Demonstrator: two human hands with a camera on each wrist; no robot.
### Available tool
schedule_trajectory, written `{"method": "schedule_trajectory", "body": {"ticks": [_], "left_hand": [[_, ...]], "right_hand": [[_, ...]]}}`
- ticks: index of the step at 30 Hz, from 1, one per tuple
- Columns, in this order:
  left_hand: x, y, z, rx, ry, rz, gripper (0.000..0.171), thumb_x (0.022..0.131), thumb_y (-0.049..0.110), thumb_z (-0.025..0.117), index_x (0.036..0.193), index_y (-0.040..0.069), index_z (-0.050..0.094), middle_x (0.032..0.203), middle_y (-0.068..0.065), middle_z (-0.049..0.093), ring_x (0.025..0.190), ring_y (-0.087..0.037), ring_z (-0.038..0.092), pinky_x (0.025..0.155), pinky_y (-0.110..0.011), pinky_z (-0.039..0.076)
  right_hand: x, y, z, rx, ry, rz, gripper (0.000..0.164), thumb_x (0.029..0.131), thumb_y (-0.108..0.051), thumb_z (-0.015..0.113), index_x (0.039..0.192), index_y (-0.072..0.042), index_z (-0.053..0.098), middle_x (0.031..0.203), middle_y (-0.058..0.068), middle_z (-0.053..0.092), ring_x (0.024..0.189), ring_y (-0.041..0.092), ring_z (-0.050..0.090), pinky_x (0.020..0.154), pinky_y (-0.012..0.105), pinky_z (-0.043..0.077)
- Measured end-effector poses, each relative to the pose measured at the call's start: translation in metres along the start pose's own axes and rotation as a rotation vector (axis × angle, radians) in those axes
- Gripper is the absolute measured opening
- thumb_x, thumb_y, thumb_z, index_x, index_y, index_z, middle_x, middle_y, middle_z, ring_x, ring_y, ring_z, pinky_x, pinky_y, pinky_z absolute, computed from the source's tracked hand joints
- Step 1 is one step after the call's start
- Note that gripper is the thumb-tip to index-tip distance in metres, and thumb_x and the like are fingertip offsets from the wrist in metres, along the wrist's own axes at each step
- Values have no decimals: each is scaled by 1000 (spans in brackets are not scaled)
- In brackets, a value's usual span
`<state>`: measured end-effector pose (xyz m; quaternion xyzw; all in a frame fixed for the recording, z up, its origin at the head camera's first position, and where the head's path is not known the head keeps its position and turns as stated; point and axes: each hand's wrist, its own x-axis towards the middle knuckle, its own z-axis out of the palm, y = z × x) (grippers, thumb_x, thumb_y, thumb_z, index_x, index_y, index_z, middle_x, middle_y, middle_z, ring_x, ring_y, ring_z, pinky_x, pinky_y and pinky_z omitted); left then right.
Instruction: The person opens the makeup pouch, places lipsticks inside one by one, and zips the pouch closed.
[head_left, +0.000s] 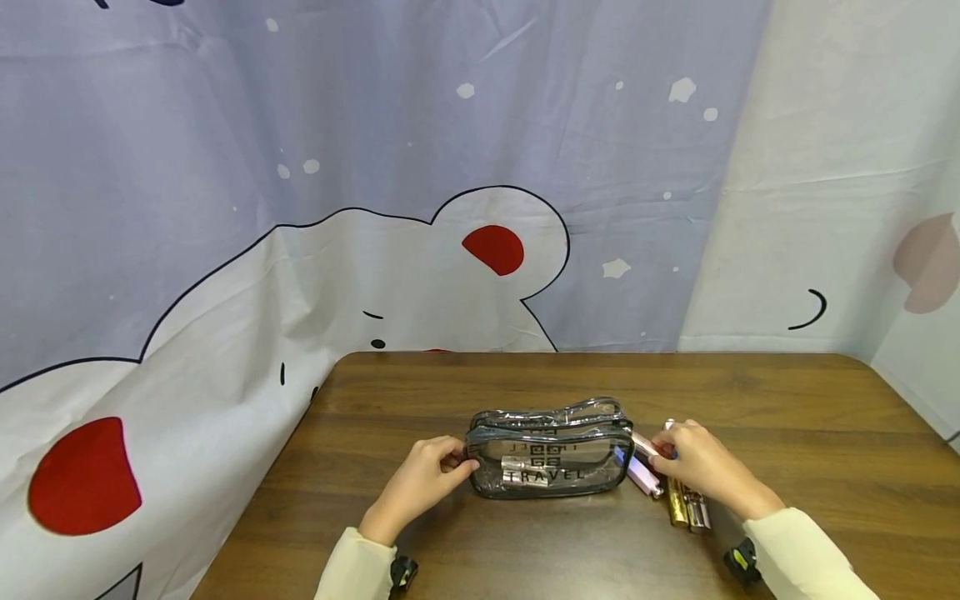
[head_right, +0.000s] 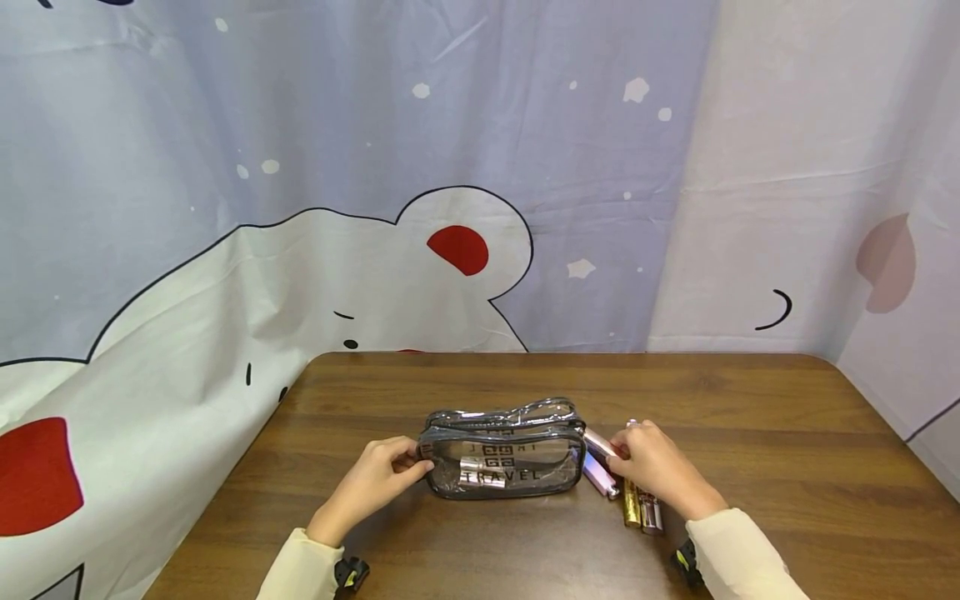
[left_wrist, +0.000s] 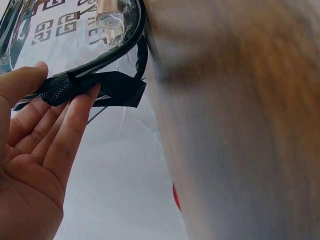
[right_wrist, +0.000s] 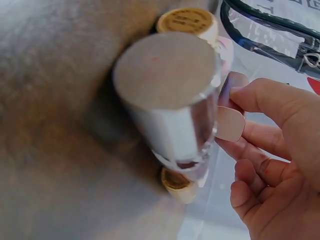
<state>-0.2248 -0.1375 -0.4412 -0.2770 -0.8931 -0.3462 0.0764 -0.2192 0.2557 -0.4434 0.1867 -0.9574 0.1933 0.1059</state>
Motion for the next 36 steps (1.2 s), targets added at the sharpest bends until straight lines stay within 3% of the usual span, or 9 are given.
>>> {"method": "schedule_trajectory", "body": {"ticks": [19,36], "left_hand": [[0,-2,1,4,-4,1,12,84,26,65,83,14,64,78,8,58,67,-1,53,59,-17,47],[1,-3,3,17,16,30,11,84,25,65,82,15,63,77,10,57,67,1,52,59,-17,47]], "right_hand": [[5,-5,-25,-25,60,-27,20,70,-13,68,86,0,68,71,-3,56,70,15,48,62,33,42],[9,-7,-41,-46,162,-78,16,68,-11,68,82,-1,67,72,-1,59,70,17,50,61,33,41]]}}
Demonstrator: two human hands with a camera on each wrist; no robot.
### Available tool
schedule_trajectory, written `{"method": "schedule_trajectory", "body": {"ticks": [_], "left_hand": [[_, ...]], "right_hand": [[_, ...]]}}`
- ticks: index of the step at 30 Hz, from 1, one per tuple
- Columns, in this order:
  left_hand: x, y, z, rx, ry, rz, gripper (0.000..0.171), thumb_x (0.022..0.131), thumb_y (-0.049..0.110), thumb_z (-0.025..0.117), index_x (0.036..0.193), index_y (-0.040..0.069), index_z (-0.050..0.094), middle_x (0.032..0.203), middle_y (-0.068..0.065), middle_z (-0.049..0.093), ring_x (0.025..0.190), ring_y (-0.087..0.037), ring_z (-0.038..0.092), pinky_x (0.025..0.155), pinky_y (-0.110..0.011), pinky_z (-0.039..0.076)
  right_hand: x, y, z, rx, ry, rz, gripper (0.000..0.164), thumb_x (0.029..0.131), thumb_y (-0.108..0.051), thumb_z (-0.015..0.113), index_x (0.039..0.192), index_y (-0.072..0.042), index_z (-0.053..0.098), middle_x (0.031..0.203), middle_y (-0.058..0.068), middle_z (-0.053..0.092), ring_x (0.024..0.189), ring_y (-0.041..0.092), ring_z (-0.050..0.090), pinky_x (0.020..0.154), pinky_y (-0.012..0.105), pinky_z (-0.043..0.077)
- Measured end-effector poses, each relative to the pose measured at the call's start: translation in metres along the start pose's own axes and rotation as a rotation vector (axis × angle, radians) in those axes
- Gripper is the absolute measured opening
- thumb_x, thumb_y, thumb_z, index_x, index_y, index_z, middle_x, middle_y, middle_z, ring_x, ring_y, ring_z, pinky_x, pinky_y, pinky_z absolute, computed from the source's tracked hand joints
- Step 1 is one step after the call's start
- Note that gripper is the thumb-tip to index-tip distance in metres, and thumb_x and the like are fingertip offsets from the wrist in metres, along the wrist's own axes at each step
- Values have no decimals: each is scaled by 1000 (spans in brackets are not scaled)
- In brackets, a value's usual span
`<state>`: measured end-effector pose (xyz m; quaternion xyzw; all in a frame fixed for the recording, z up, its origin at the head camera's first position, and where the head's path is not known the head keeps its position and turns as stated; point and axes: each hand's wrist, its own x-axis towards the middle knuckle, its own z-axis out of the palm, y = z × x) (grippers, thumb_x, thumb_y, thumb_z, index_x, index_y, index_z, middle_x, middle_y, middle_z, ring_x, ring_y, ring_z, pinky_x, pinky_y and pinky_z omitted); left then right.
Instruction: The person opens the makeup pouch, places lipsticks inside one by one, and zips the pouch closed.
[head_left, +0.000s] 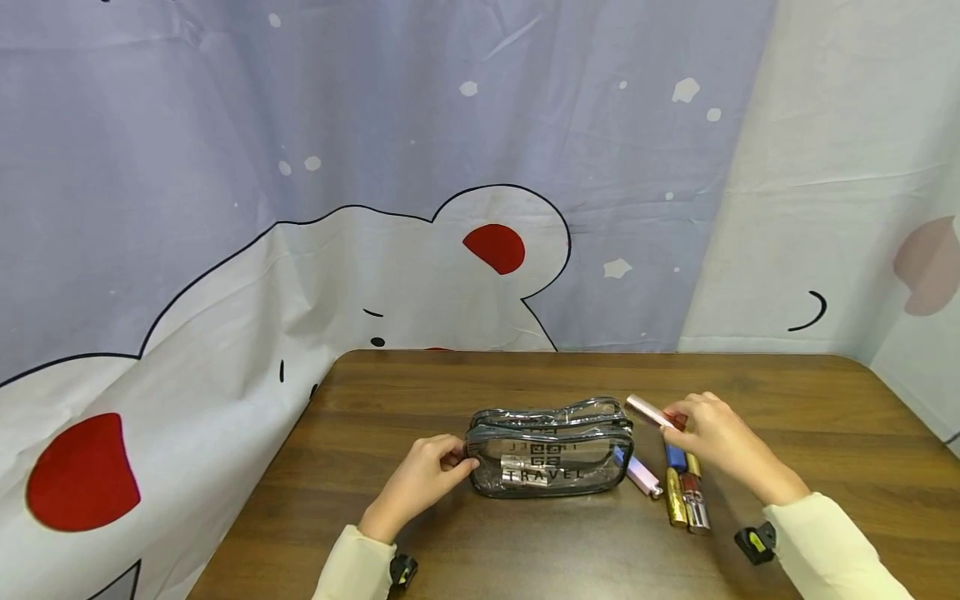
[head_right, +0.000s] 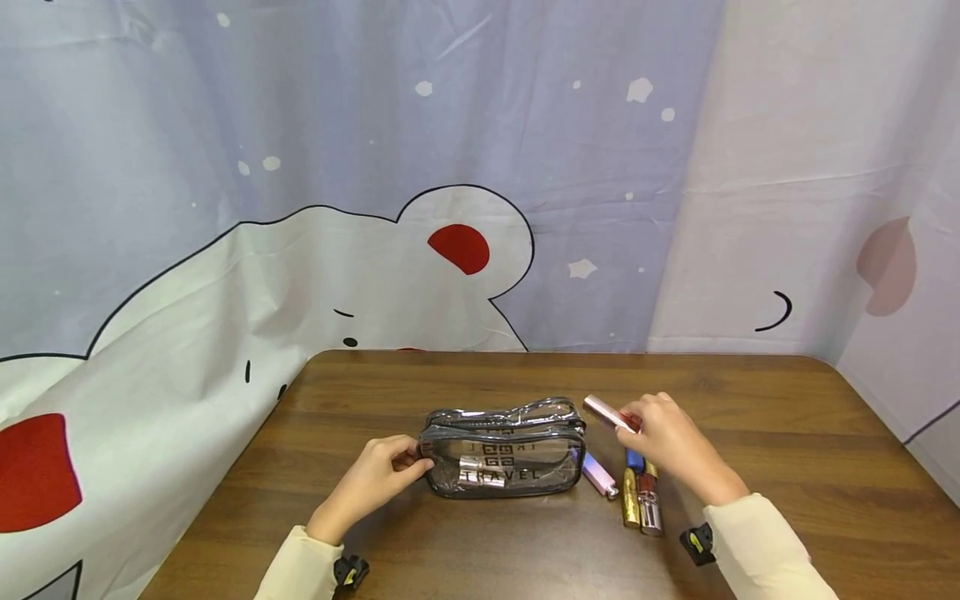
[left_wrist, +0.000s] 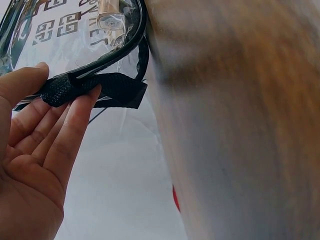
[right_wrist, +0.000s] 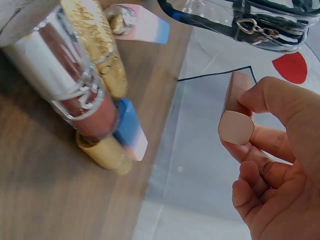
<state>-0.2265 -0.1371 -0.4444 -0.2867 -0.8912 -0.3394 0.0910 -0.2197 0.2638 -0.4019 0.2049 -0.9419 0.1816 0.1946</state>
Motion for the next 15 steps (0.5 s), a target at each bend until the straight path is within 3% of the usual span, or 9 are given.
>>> {"method": "schedule_trajectory", "body": {"ticks": [15], "left_hand": [[0,1,-1,-6,-6,-11,11,84,25,65,84,14,64,79,9,58,68,0,54,60,-17,48]], "right_hand": [[9,-7,-21,-29,51,-38,15,68,-11,69,81,-3,68,68,-4,56,69,17,49,61,32,39]]}}
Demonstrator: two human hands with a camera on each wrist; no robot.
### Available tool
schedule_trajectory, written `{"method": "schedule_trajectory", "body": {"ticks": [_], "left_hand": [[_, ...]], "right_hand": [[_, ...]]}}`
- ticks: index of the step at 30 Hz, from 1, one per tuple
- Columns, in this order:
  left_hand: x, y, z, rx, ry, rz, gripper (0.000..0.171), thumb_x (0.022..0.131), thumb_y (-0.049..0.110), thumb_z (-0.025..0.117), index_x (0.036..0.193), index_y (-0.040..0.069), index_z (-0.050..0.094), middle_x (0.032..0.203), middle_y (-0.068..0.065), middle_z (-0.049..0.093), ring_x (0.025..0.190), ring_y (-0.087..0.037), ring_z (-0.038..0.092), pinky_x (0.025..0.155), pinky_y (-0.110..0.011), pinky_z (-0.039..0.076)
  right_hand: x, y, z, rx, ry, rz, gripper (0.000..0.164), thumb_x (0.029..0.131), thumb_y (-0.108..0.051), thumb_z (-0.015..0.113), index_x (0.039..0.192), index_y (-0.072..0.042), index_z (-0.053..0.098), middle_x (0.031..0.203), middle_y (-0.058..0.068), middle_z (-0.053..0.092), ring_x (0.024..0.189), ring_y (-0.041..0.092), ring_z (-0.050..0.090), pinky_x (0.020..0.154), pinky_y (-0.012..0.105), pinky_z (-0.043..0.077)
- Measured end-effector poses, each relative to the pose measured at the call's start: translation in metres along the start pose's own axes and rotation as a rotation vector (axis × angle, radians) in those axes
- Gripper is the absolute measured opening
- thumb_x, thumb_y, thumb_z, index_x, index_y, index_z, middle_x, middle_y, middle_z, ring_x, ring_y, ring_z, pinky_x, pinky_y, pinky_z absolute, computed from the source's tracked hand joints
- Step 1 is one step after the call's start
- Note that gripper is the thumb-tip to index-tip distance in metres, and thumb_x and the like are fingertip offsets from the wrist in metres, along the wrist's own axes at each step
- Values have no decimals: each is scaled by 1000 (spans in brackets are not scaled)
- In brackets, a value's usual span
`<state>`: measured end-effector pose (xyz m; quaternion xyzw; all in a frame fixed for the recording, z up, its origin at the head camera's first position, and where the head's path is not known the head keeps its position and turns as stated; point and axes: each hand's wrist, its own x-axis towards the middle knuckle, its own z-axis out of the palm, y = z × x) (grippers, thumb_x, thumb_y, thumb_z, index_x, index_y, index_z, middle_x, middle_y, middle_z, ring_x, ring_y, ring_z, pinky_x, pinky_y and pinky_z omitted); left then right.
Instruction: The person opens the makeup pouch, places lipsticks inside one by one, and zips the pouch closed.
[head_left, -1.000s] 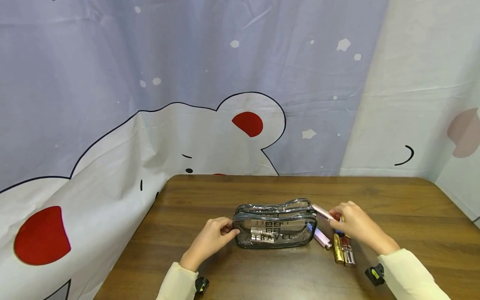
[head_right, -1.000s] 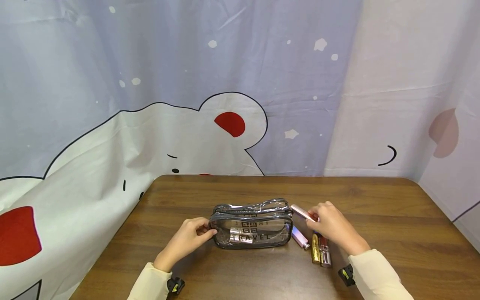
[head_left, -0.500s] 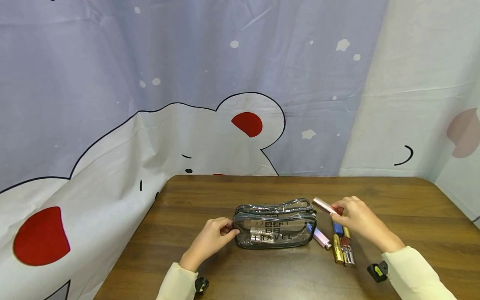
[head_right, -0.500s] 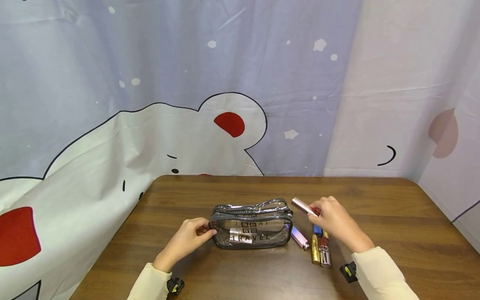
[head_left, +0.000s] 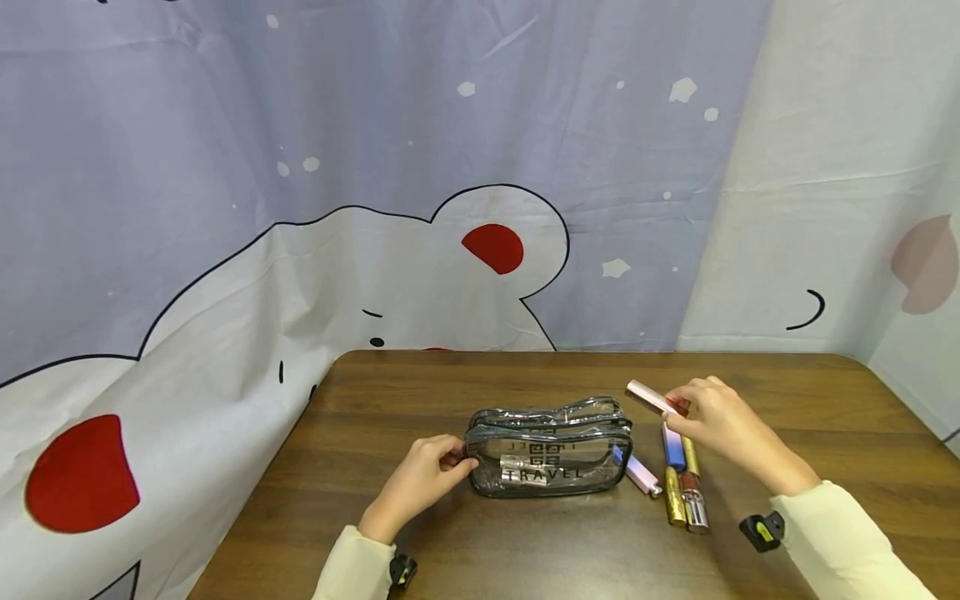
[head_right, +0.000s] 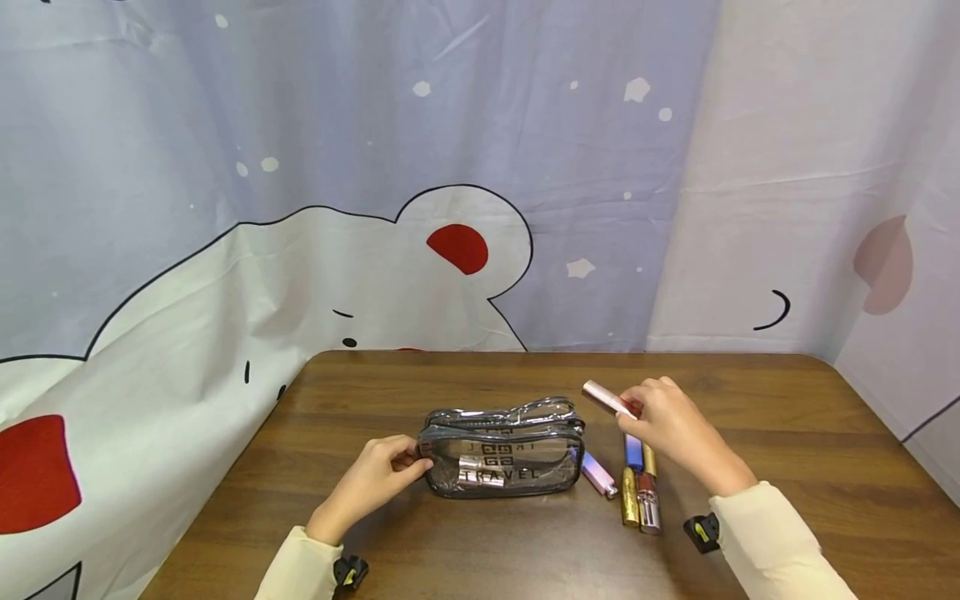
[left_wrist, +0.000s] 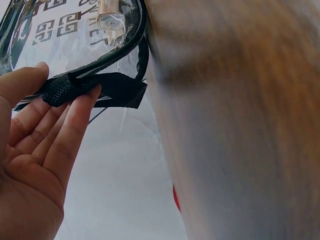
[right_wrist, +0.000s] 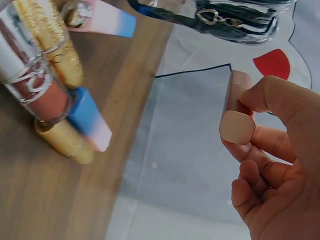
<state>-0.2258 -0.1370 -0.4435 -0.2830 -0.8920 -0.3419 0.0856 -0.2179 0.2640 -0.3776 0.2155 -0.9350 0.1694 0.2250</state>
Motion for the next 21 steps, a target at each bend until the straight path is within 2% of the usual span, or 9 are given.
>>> {"method": "schedule_trajectory", "body": {"ticks": [4,11,15,21], "left_hand": [[0,1,-1,-2,-2,-3,12,84,26,64,85,14,64,80,8,59,68,0,54,60,-17,48],[0,1,-1,1,-4,-6,11,84,24,65,84,14,64,79,8,58,68,0,54,60,-17,47],[0,1,-1,1,1,4,11,84,25,65,84,14,64,79,8,58,68,0,54,60,-17,47],[0,1,-1,5,4,9,11,83,24,65,84,13,64,79,8,58,68,0,54,60,-17,47]], "right_hand": [[3,-5,-5,21,-19,13,15,70,-11,68,84,-4,67,71,-5,56,72,17,48,61,31,37],[10,-17,-8,41,21,-52,15,70,-10,69,84,-6,68,73,-8,55,73,14,47,61,29,37],[14,-25,-11,70,0,-46,15,72,-11,68,87,-6,68,75,-7,56,75,15,48,62,28,37],[20,-34,-11,90,-19,-83,14,75,-12,68,89,-8,68,76,-9,56,75,11,45,62,26,36]]}}
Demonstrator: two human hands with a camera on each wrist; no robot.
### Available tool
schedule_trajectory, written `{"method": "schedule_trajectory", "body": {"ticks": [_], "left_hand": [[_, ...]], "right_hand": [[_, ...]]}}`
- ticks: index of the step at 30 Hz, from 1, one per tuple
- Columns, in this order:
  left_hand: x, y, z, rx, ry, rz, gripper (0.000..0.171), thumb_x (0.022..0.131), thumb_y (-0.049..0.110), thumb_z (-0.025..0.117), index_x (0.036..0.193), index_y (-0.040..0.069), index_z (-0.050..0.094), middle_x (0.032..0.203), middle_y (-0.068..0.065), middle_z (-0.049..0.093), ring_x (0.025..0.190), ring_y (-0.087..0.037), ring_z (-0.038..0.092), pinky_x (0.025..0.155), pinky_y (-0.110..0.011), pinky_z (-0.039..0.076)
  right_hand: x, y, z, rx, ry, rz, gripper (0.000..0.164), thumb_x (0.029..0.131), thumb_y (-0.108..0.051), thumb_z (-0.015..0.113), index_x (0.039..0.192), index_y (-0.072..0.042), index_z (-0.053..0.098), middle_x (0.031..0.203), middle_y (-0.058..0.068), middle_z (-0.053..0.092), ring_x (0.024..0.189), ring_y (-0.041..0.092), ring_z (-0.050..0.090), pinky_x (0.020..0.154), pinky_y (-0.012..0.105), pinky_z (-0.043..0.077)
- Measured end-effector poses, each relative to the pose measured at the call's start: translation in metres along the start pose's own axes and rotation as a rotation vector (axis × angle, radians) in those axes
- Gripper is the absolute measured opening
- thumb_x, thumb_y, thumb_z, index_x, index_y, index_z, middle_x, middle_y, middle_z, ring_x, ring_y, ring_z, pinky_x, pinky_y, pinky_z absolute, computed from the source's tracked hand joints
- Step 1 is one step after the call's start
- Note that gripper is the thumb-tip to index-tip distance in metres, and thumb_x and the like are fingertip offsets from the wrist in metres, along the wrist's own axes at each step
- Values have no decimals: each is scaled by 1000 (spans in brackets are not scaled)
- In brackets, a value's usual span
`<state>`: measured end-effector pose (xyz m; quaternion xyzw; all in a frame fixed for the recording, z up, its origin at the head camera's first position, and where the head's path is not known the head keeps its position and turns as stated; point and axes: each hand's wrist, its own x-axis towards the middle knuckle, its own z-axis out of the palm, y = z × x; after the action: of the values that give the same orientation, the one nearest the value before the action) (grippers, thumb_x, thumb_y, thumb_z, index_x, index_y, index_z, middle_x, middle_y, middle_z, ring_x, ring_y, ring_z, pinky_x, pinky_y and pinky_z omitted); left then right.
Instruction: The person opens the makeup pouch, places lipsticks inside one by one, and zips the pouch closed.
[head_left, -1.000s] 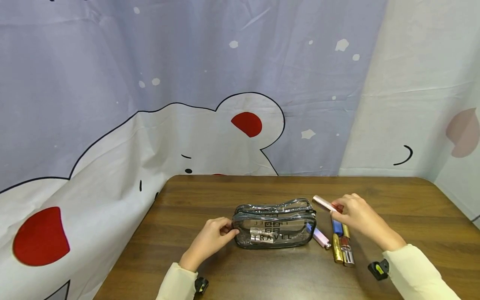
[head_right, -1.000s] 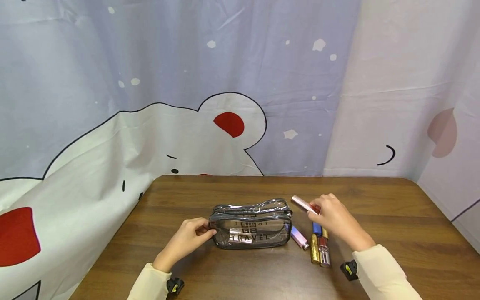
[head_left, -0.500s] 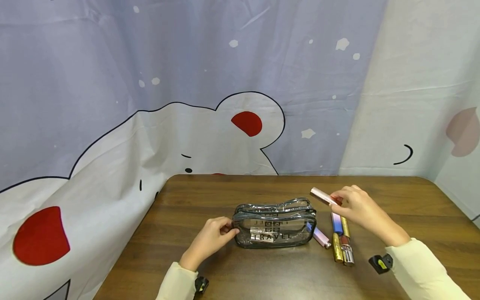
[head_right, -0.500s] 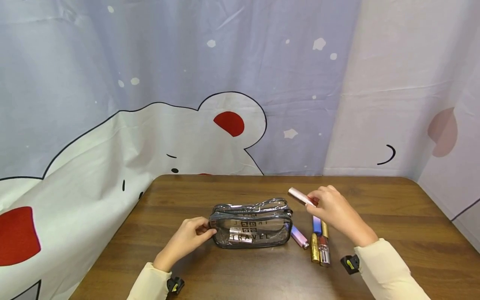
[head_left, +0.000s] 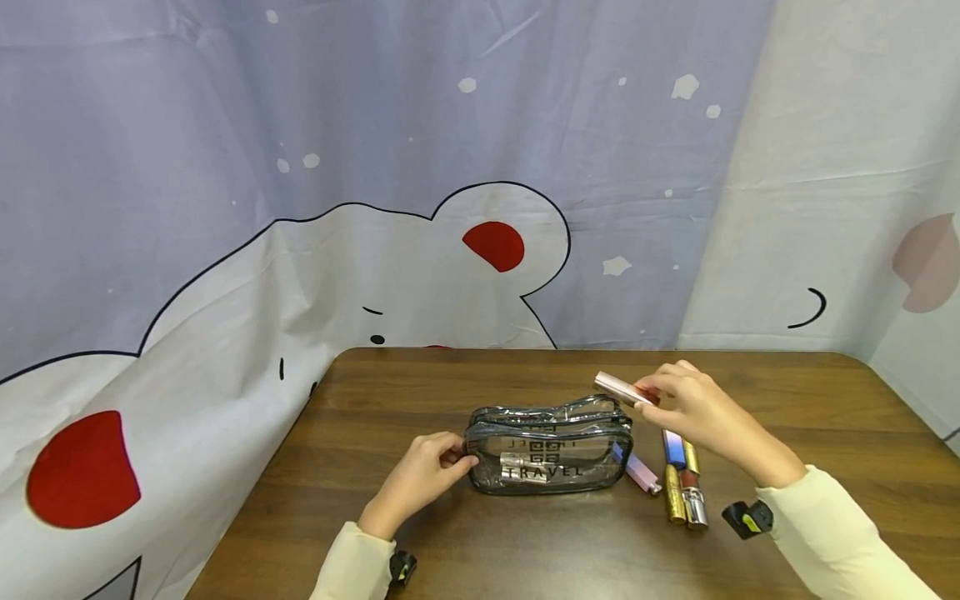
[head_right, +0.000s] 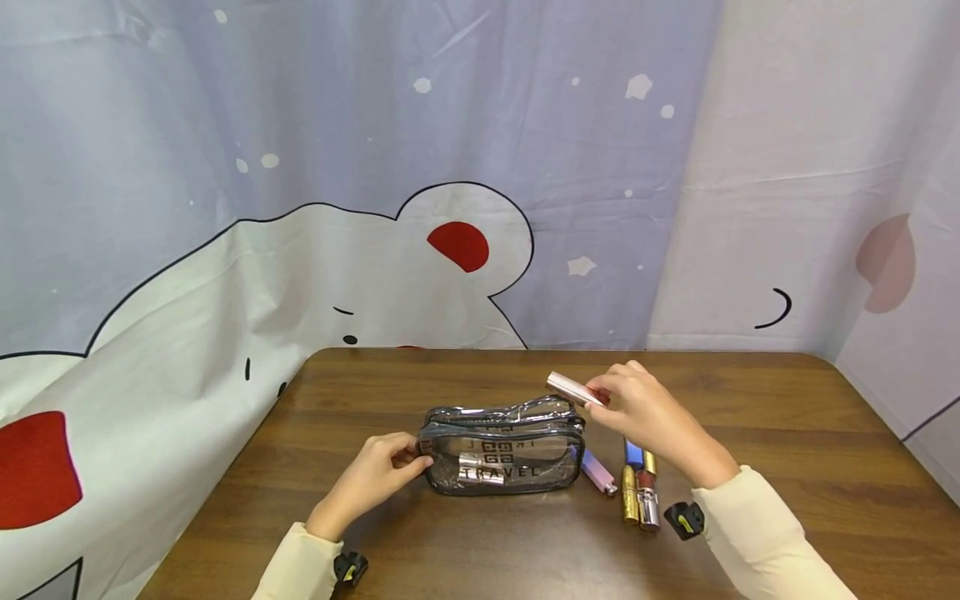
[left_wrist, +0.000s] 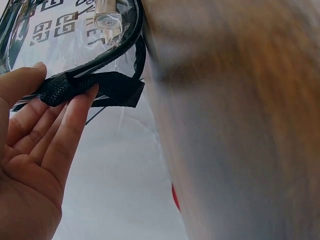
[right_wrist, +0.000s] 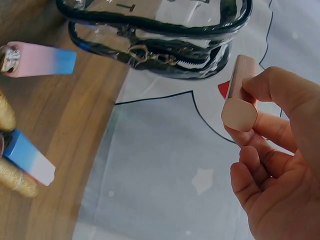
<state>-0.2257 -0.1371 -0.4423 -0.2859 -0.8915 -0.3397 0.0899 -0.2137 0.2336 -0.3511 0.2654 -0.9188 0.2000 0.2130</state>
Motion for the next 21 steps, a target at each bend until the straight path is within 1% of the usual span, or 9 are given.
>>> {"method": "schedule_trajectory", "body": {"ticks": [3,7,10,16,21], "left_hand": [[0,-1,0,3,-3,-1,10,83,24,65,84,14,64,78,8,58,68,0,54,60,-17,47],[0,-1,0,5,-3,0,10,83,24,65,84,14,64,78,8,58,68,0,54,60,-17,47],[0,-1,0,7,0,-1,11,83,24,65,83,14,64,78,8,59,68,0,54,59,-17,47],[0,0,-1,7,-7,-9,11,84,25,65,83,14,64,78,8,58,68,0,54,60,-17,47],[1,1,-1,1,-14,-14,11,84,25,65,83,15,64,78,9,58,67,0,53,59,-17,47]], "right_hand": [[2,-4,0,7,-15,-18,15,76,-13,69,90,-9,69,77,-9,56,74,9,43,61,24,36],[4,-10,2,20,-30,-66,16,77,-12,69,93,-9,69,81,-8,59,75,10,44,61,24,37],[7,-14,3,34,-49,-107,17,77,-12,69,94,-9,68,84,-7,60,77,10,45,63,24,38],[11,-20,6,56,-83,-177,18,78,-13,69,96,-9,68,89,-7,61,81,7,46,65,25,40],[14,-24,8,69,-88,-237,20,77,-14,70,96,-7,68,90,-4,62,84,7,47,69,25,43]]}}
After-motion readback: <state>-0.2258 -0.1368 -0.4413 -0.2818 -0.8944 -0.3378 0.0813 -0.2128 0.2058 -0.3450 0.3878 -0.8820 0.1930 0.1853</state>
